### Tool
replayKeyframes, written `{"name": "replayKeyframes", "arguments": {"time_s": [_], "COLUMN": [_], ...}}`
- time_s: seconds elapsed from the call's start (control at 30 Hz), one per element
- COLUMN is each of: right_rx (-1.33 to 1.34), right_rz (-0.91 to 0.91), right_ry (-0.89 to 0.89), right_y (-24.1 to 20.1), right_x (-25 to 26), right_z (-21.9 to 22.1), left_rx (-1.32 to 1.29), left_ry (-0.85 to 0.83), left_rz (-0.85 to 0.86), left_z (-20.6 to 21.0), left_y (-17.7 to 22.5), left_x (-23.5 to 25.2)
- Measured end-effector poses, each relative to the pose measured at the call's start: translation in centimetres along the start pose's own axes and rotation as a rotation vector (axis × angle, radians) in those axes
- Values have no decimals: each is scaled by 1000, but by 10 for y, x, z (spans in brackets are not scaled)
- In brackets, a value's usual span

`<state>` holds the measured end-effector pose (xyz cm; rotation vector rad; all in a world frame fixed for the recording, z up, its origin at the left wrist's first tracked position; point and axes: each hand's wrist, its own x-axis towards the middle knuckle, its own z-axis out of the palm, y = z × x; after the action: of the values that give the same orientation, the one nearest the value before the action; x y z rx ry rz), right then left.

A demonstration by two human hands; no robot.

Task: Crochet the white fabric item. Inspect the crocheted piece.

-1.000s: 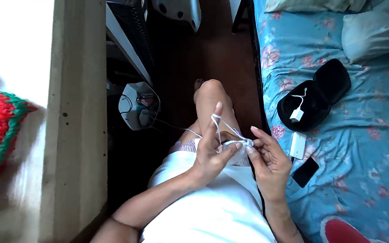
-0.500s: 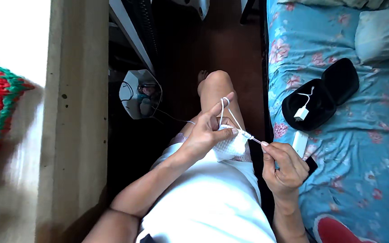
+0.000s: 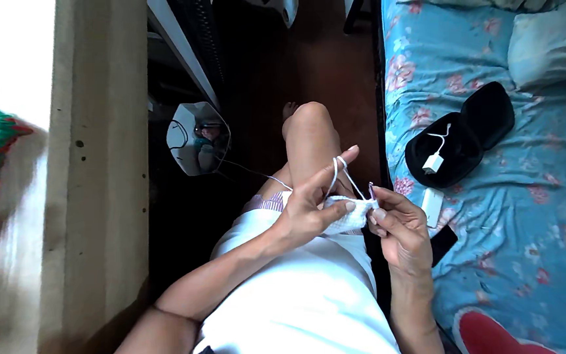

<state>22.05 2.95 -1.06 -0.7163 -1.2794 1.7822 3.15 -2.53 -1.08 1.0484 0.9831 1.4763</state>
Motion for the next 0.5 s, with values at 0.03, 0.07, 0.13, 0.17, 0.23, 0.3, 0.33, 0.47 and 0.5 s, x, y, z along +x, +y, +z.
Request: {"name": "replayKeyframes", "arguments": {"time_s": [0.03,0.07,0.13,0.17,0.23,0.3,0.33,0.47,0.5], "right_rx": [-76,-207,-548,-718,-973,-1128,-1181,-1298,-1317], "right_rz": [-36,-99,-263,-343,-449,-507,-532,-616,-634], "right_ry": [-4,-14,-44,-55,-65,-76,-76,-52,-42], "right_y": [1,2,1,-1,-5,-9,-10,-12,-12], "right_x": [0,0,-1,0,0,-1,-1,-5,-6], "right_z": [-3,-6,-12,-14,-17,-19,-19,-19,-19], "left_rx": [-26,-53,-104,-118,-150,-167,-170,-165,-160], "left_ry": [23,44,81,93,117,136,145,155,151], "left_rz": [-40,-78,-131,-144,-171,-194,-202,-214,-208], "left_z": [-1,-2,-2,-2,-2,-1,-1,-2,-3], "left_y": [2,5,9,9,10,11,11,11,10], "left_x": [1,2,3,4,5,6,6,5,5]}}
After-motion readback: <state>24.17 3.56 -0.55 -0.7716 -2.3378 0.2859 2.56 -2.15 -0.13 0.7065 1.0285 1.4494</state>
